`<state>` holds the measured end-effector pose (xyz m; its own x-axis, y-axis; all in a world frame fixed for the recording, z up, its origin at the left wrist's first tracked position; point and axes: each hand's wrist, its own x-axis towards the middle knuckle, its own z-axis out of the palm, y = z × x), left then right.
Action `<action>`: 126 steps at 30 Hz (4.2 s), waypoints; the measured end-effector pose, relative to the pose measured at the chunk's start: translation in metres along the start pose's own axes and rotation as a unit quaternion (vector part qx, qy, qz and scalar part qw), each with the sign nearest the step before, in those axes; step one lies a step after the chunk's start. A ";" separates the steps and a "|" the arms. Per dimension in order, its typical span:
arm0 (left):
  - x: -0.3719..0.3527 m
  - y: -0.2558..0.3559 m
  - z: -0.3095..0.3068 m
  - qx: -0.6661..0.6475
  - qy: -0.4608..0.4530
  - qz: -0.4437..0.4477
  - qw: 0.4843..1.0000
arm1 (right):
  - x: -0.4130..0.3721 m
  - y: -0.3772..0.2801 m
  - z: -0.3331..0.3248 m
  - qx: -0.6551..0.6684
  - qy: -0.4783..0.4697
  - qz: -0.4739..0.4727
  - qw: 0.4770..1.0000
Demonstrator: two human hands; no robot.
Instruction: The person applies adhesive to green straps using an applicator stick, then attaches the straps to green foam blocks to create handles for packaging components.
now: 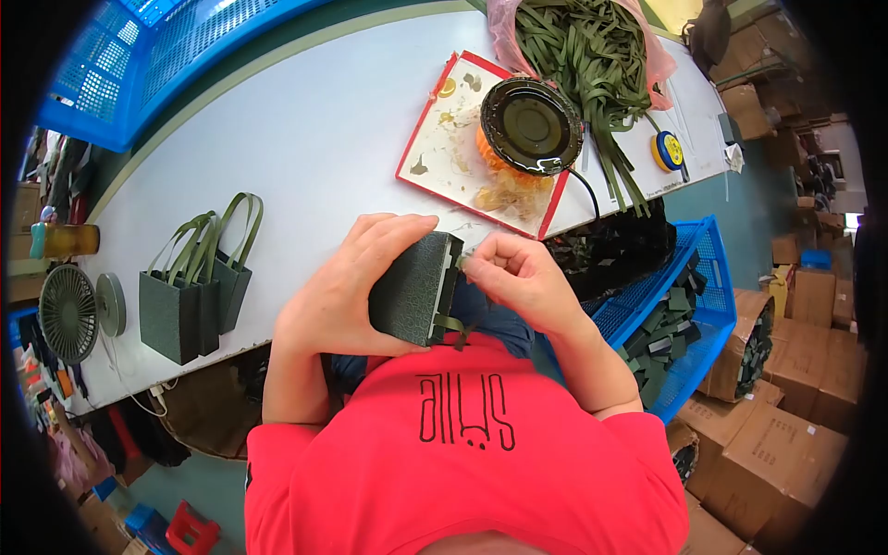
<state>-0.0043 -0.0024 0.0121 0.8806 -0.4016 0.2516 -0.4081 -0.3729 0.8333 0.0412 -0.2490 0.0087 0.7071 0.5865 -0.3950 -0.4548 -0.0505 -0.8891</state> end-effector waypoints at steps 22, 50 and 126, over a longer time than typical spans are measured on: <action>0.002 0.003 0.004 0.062 -0.036 0.043 0.996 | 0.012 0.006 0.002 -0.169 -0.005 0.043 0.985; -0.006 -0.004 -0.005 0.040 0.011 0.038 0.998 | -0.010 0.013 0.033 -0.258 0.028 -0.125 0.958; -0.019 -0.020 -0.015 0.335 0.057 -0.206 0.918 | -0.003 0.008 -0.054 0.267 0.128 -0.114 0.948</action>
<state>-0.0095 0.0257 -0.0020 0.9973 -0.0357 0.0644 -0.0581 -0.9194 0.3891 0.0652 -0.2949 -0.0097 0.8973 0.3132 -0.3110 -0.4353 0.5113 -0.7410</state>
